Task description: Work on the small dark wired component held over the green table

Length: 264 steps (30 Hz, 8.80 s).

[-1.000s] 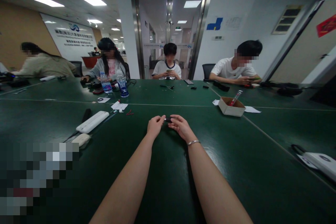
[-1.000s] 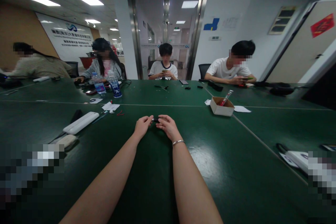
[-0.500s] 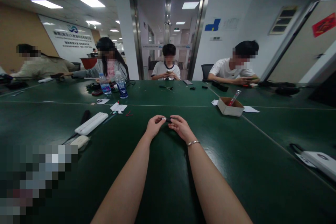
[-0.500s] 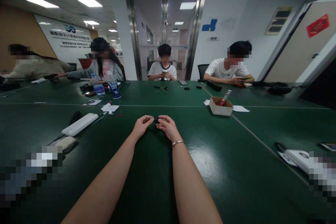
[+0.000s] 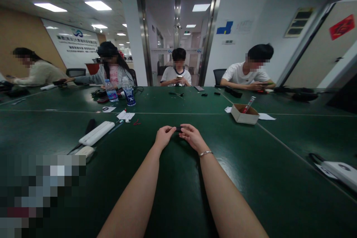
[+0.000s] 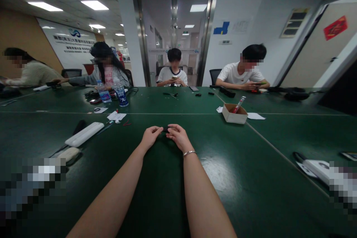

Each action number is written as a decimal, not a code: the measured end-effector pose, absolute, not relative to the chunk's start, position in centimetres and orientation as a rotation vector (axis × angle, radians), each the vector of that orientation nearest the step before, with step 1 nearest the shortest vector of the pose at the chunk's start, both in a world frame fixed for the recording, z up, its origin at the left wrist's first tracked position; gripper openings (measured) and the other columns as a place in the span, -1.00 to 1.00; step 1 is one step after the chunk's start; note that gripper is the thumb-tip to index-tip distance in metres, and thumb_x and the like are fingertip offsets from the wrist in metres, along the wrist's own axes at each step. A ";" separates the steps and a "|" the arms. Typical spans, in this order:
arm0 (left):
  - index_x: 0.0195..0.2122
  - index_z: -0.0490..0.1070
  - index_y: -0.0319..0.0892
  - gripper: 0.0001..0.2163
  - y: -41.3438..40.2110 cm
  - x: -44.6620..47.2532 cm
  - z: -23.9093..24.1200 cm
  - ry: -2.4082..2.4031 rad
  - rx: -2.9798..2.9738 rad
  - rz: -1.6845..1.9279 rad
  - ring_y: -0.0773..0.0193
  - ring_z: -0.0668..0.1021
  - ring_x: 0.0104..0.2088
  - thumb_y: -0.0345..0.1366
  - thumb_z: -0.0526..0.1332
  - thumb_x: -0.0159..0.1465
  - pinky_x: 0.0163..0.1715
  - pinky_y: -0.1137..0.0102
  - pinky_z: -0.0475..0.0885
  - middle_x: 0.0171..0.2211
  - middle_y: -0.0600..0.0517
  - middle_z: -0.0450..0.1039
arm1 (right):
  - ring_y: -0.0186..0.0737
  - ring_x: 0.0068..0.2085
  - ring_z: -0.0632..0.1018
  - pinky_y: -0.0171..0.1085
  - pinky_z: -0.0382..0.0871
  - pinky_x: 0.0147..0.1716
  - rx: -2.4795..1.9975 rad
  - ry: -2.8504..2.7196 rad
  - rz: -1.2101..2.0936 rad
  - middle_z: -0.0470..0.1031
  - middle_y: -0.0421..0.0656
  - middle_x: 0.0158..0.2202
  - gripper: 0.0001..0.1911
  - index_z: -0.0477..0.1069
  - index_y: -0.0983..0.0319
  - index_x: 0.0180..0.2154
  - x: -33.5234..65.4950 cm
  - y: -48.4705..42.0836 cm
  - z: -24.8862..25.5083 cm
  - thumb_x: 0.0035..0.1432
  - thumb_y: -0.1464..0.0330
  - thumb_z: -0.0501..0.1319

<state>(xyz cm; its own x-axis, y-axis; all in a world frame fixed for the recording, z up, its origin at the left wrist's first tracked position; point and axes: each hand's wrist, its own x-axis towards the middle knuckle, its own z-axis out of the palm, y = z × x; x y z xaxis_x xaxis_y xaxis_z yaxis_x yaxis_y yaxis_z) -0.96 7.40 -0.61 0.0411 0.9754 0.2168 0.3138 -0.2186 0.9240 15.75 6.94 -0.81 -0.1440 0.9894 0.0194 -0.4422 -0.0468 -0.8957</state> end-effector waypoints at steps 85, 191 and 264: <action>-0.10 0.37 -0.13 -0.74 8.3 -0.3 -2.0 1.193 1.568 1.241 0.34 0.45 -0.45 -0.18 0.12 0.22 -0.39 0.44 0.31 -0.49 0.11 0.39 | -0.52 -0.59 0.41 -0.51 0.28 -0.64 -0.839 -0.946 1.477 0.45 -0.27 -0.52 -0.62 0.49 0.28 -0.34 15.4 7.1 -0.8 -0.23 0.27 0.49; -0.15 0.36 -0.16 -0.75 8.3 0.4 -2.2 1.133 1.538 1.252 0.35 0.47 -0.44 -0.15 0.17 0.22 -0.43 0.46 0.34 -0.45 0.08 0.42 | -0.43 -0.61 0.38 -0.43 0.21 -0.65 -0.851 -0.946 1.489 0.41 -0.24 -0.60 -0.59 0.46 0.25 -0.37 15.5 7.4 -1.0 -0.21 0.13 0.46; -0.12 0.36 -0.16 -0.78 7.4 0.3 -1.4 1.164 1.631 1.250 0.32 0.49 -0.42 -0.24 0.03 0.28 -0.35 0.42 0.36 -0.39 0.04 0.47 | -0.41 -0.68 0.37 -0.42 0.20 -0.71 -0.944 -1.281 1.435 0.37 -0.32 -0.58 -0.62 0.33 0.19 -0.17 14.9 7.2 -0.4 0.00 0.17 0.30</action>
<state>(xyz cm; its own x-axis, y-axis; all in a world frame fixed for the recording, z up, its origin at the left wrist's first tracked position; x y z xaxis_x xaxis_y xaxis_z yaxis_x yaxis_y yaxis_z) 0.33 7.39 -1.39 0.1051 0.9546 0.2787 0.2096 -0.2952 0.9322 14.94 7.23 -0.43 -0.2426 0.9690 0.0475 -0.1568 0.0092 -0.9876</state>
